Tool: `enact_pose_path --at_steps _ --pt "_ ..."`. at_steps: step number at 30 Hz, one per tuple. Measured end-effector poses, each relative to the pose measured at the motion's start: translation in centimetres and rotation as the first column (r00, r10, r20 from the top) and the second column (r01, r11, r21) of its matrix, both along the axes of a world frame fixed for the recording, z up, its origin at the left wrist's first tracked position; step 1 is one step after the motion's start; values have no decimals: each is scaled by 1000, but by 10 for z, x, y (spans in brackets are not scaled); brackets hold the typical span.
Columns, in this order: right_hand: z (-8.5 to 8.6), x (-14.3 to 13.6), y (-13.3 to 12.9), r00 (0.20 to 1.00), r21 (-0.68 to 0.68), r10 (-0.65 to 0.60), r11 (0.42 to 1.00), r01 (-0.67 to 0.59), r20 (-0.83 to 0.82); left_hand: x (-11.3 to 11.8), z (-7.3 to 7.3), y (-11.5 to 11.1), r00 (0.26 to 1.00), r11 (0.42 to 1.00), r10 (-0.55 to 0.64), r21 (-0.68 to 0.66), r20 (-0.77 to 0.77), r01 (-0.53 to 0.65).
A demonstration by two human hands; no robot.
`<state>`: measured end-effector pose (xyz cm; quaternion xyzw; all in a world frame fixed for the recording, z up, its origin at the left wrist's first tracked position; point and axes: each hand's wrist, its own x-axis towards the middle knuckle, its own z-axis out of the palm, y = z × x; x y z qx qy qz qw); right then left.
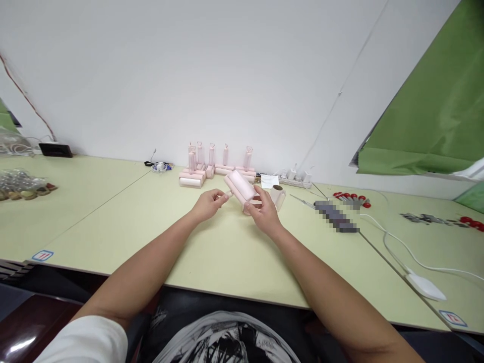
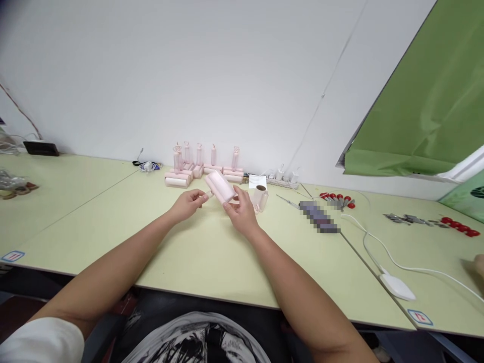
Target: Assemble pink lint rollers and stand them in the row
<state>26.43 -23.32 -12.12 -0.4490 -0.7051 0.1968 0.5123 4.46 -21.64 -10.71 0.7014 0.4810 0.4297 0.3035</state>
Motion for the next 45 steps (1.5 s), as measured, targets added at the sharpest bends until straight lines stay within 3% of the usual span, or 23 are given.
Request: enact_pose_path --at_steps 6,10,14,20,26,30,34,38,42,45 --pt "-3 -1 -2 1000 -67 24 997 -26 -18 -8 6 8 946 969 80 -248 316 1" --pt "-5 -3 -3 996 -90 61 994 -66 -59 -10 10 8 878 977 68 -208 473 37" --pt "-8 -3 -1 993 -104 67 992 -77 -93 -12 12 7 880 972 17 -216 475 98" --pt "-11 -3 2 989 -117 65 990 -80 -130 -17 13 11 874 945 131 -325 469 33" --pt "-13 -3 3 988 -133 68 987 -86 -137 -25 8 15 920 961 257 -183 295 -209" --pt "-14 -4 3 989 -134 68 987 -86 -130 -42 6 25 904 919 391 -21 174 -394" --pt "-15 -4 3 987 -143 74 985 -95 -143 -60 5 35 856 853 509 83 89 -515" --pt "-14 -5 3 988 -160 82 982 -102 -127 -68 8 35 813 809 582 100 6 -579" --pt "-13 -6 1 992 -160 84 982 -99 -94 -71 14 33 742 779 620 95 -255 -619" --pt "-12 -7 -1 993 -156 84 983 -95 -79 -75 15 32 606 736 638 145 -475 -661"
